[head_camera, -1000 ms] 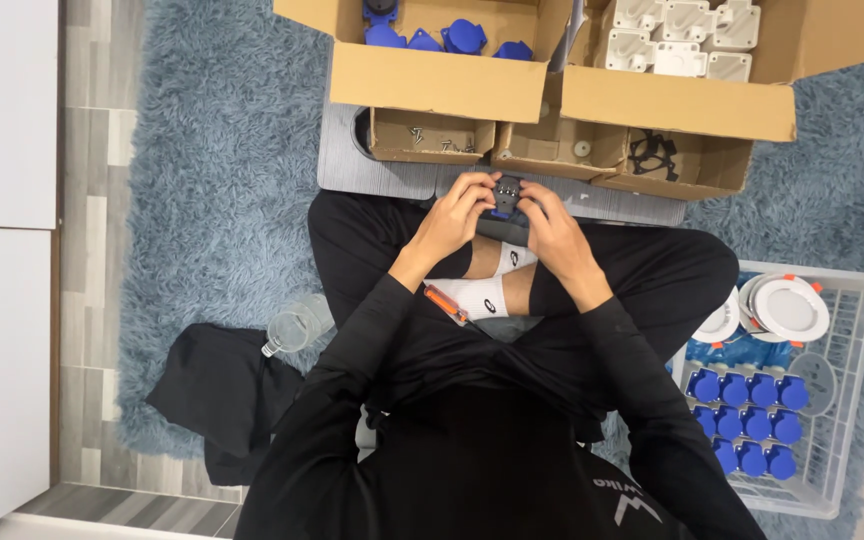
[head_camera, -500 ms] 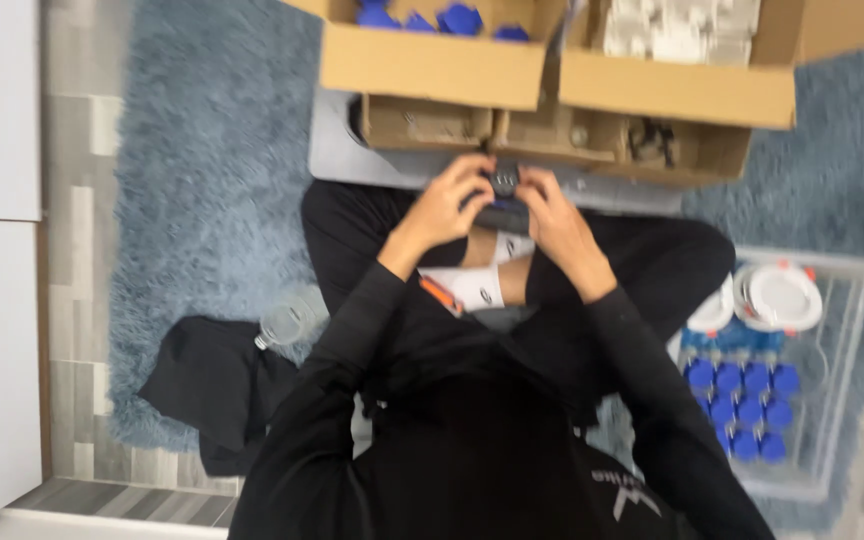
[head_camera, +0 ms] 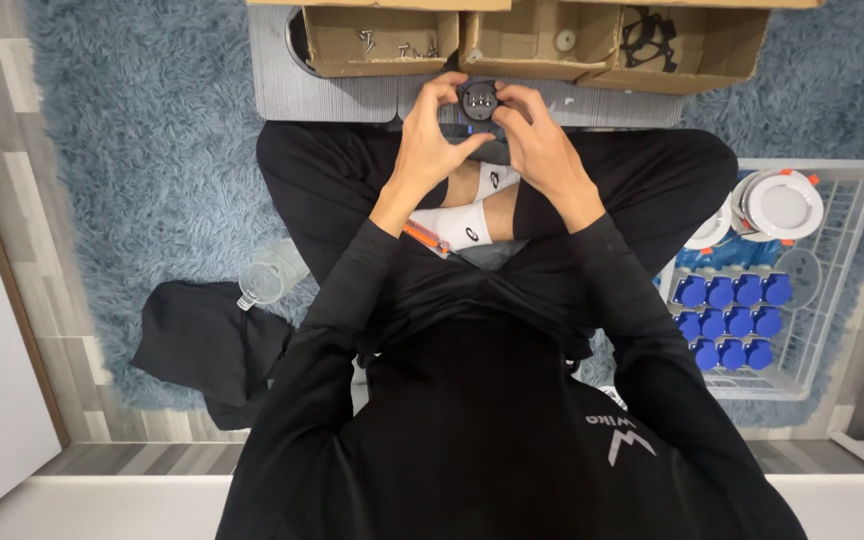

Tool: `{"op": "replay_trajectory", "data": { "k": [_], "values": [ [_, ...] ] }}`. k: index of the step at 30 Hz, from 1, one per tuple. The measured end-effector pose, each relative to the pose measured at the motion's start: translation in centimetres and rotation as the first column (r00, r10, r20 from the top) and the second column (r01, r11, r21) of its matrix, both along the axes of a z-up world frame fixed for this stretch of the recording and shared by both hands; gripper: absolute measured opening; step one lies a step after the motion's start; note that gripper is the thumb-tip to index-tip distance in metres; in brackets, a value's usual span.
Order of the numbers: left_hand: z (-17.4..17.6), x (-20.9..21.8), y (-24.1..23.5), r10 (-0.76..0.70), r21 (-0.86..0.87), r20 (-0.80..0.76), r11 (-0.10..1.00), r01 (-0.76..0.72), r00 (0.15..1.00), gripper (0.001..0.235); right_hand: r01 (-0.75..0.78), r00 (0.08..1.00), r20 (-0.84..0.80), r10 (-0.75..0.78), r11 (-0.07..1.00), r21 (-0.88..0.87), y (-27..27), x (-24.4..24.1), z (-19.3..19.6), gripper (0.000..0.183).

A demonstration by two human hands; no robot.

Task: Assembling and adjusting electrical components using a screwdriver while sitting on the floor.

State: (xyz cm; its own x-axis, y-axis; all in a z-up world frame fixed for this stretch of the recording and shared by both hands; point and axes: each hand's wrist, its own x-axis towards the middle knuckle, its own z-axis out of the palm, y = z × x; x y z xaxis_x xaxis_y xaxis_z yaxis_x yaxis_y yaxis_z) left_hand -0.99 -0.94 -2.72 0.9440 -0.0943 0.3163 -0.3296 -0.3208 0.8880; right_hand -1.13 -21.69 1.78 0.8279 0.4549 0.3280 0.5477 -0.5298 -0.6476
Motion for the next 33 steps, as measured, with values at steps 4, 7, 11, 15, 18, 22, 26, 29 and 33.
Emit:
{"op": "replay_trajectory", "data": {
  "k": [4,7,11,15,18,22,26,29,33],
  "values": [
    [-0.2,0.1,-0.1,0.015,-0.006,-0.024,1.0,-0.015,1.0,0.076,0.017,1.0,0.017,-0.017,1.0,-0.008,0.3,-0.1,0.2,0.017],
    [-0.5,-0.1,-0.3,0.02,-0.026,-0.052,0.999,-0.021,0.998,0.078,0.025,0.999,0.02,-0.025,0.999,-0.019,0.2,-0.4,0.2,0.015],
    [-0.6,0.0,-0.3,0.029,-0.039,-0.05,0.999,-0.031,0.998,0.077,-0.007,1.0,0.019,0.006,1.0,0.028,0.1,-0.1,-0.6,0.019],
    [-1.8,-0.1,-0.5,0.033,-0.099,-0.079,0.994,-0.041,0.996,0.076,-0.074,0.982,0.178,0.061,0.995,0.064,0.2,0.3,-0.4,0.01],
    [-1.7,-0.1,-0.6,0.052,-0.078,-0.097,0.995,-0.06,0.994,0.075,-0.043,0.977,0.208,0.034,0.998,0.039,0.3,0.4,-0.6,0.009],
    [-1.3,-0.1,-0.5,0.052,-0.058,-0.101,0.997,-0.058,0.993,0.074,-0.041,0.976,0.215,0.029,0.998,0.054,0.2,0.3,-1.0,0.009],
    [-1.5,0.1,-0.5,0.058,-0.046,-0.113,0.997,-0.063,0.992,0.074,-0.019,0.973,0.232,0.011,0.999,0.03,0.1,0.2,-1.1,0.008],
    [-1.4,0.1,-0.5,0.058,-0.051,-0.114,0.997,-0.064,0.992,0.074,0.005,0.973,0.229,-0.011,1.0,0.025,0.1,0.1,-1.1,0.008],
    [-1.1,0.0,-0.6,0.058,-0.05,-0.108,0.997,-0.064,0.992,0.072,0.021,0.979,0.202,-0.027,0.999,0.028,0.1,-0.1,-1.0,0.009]
  ]
}}
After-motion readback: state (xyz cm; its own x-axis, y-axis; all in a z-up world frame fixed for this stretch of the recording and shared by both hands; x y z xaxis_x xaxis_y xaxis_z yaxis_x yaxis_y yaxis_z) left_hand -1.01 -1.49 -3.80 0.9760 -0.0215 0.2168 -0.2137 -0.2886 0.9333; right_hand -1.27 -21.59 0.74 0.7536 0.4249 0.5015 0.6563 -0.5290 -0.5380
